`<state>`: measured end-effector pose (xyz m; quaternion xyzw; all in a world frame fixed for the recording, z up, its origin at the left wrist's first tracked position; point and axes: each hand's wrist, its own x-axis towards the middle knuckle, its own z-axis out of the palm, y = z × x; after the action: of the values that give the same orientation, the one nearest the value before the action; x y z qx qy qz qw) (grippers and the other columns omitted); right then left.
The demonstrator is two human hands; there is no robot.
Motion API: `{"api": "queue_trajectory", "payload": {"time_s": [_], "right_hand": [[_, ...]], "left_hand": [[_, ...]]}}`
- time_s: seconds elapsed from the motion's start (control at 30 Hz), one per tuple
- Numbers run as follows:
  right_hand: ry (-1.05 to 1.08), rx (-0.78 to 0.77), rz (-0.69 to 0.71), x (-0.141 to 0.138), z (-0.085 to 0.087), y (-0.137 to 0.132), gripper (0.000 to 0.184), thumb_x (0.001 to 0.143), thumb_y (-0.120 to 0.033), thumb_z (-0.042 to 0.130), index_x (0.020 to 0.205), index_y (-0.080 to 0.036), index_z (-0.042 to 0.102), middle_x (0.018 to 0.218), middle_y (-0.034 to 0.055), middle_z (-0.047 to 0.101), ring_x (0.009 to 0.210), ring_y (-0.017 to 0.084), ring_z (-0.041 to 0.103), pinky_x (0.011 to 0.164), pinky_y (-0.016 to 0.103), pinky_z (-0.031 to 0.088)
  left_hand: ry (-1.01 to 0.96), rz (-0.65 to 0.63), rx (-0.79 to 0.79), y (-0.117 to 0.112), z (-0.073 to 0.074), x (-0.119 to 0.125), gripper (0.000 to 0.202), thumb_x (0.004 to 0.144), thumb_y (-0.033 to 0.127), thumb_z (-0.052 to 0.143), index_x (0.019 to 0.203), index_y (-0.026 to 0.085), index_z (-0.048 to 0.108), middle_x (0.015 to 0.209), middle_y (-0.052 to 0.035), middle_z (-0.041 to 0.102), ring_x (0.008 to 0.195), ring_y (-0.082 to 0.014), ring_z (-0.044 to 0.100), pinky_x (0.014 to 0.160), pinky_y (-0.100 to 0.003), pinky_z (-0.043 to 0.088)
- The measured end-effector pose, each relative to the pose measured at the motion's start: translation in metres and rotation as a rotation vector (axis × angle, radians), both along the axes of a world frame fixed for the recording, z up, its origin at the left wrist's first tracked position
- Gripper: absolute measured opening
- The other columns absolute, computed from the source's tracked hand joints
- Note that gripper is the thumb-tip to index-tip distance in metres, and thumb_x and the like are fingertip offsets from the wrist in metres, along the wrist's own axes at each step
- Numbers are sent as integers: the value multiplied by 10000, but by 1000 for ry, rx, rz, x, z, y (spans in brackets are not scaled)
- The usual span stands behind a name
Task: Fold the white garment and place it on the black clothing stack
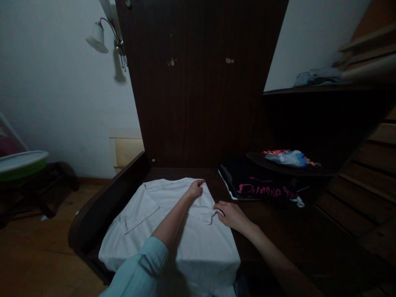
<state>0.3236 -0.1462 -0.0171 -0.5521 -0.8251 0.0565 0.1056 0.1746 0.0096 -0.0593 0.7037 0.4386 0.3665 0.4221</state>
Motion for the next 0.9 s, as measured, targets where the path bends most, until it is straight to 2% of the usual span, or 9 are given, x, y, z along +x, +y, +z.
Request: {"api": "queue_trajectory", "payload": {"time_s": [0.17, 0.23, 0.33, 0.43, 0.57, 0.7, 0.9], "right_hand": [[-61, -51, -2, 2, 9, -4, 318, 753, -117, 424, 984, -228, 613, 924, 42, 620, 858, 169, 584, 708, 232, 385], [-70, -65, -13, 1, 12, -5, 323, 756, -110, 425, 987, -230, 618, 935, 44, 633, 866, 169, 590, 719, 232, 391], [-96, -69, -15, -2, 15, -6, 329, 754, -94, 421, 972, -226, 628, 934, 50, 656, 869, 176, 600, 719, 236, 398], [-157, -75, -18, -6, 17, -7, 332, 741, -77, 415, 946, -214, 638, 920, 67, 669, 845, 194, 614, 696, 253, 409], [-222, -65, -19, -8, 18, -8, 351, 712, -48, 410, 957, -193, 615, 933, 86, 666, 838, 212, 622, 670, 265, 412], [-241, -58, -35, -10, 18, -11, 365, 695, -25, 403, 987, -173, 564, 900, 94, 666, 813, 213, 628, 626, 254, 398], [-245, -48, -40, -7, 18, -11, 313, 741, -35, 386, 934, -181, 584, 870, 84, 665, 788, 199, 627, 606, 246, 384]], "left_hand": [[18, -44, 13, -1, 4, 0, 617, 548, -105, 436, 1105, 120, 579, 1139, -79, 596, 1051, -181, 535, 931, -291, 397], [32, -50, 17, 0, 5, -1, 626, 563, -90, 458, 1145, 123, 547, 1111, -79, 607, 984, -163, 563, 862, -258, 436], [67, -35, 22, 2, 8, -4, 564, 611, -36, 489, 1153, 116, 532, 969, -68, 645, 803, -126, 594, 721, -220, 470], [109, -29, 28, 3, 10, -5, 453, 624, -17, 482, 1046, 102, 596, 823, -43, 652, 676, -102, 578, 633, -197, 463], [163, -43, 32, 4, 9, -2, 335, 627, -18, 446, 870, 67, 659, 730, -52, 652, 622, -109, 575, 598, -201, 464], [210, -38, 64, 4, 7, 0, 368, 620, -15, 430, 898, 61, 657, 754, -65, 664, 665, -135, 598, 640, -232, 478], [259, -70, 200, 1, 3, -3, 448, 593, -21, 425, 951, 123, 653, 1000, -62, 642, 964, -176, 555, 895, -291, 407]]}}
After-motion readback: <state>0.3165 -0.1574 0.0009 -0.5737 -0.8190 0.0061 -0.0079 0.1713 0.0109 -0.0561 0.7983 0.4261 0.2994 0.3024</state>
